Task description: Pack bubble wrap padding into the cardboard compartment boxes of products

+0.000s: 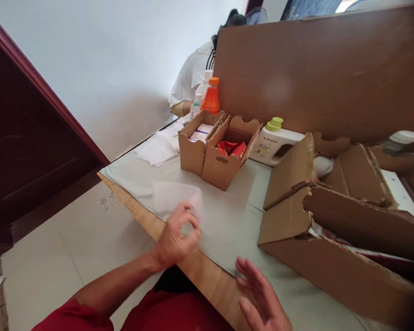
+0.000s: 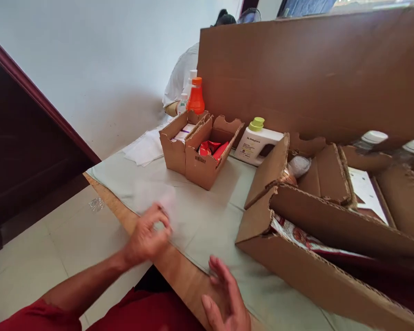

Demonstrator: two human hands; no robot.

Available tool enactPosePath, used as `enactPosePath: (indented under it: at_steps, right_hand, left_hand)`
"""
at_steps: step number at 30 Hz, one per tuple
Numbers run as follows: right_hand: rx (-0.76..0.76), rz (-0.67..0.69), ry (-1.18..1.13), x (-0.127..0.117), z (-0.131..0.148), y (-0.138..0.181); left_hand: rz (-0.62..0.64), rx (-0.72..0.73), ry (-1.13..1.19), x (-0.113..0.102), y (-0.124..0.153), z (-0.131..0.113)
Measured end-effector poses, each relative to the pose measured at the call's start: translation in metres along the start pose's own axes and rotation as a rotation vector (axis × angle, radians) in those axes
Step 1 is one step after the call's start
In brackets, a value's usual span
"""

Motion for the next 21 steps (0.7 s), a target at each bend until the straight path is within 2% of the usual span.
enactPosePath:
  at_steps: [2,4,5,7,10,14,18,21]
  right_hand:
    - [0.052,0.021,-0.161,0.002,0.003,-0.005]
    - [0.147,-0.050,-0.178,-0.007,-0.006,-0.004]
    - [0.210,-0.099,-0.133,-0.014,-0.013,-0.001]
    - [0.296,-0.204,-0.026,-0.030,-0.023,0.009]
    - [0.304,-0.290,0.028,-0.043,-0.023,0.020]
    - [0.274,-0.319,0.052,-0.059,-0.017,0.026]
    - [0.313,-0.425,0.162,-0.110,-0.024,0.039]
    - [0.364,-0.440,0.263,-0.140,-0.033,0.047]
  left_hand:
    - [0.243,0.002,0.079,0.064,0.033,-0.010]
    - [0.485,0.047,0.135,0.114,0.065,-0.021]
    - [0.575,0.072,0.150,0.130,0.078,-0.026]
    - [0.649,0.094,0.154,0.145,0.091,-0.030]
    - [0.602,0.095,0.065,0.140,0.083,-0.027]
    - [0.561,0.175,-0.212,0.127,0.052,-0.011]
    - [0.481,0.112,-0.440,0.100,0.018,0.024]
    - [0.401,0.090,-0.494,0.080,0.001,0.036]
Point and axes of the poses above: each hand's wrist, its own y-axis away from the middle knuckle, its own x-axis out of the palm, z = x × y, the point moved 9 cm from there along -y, towards the middle knuckle, and after that the axes turned 3 degrees about y, right-handed, at the moved point
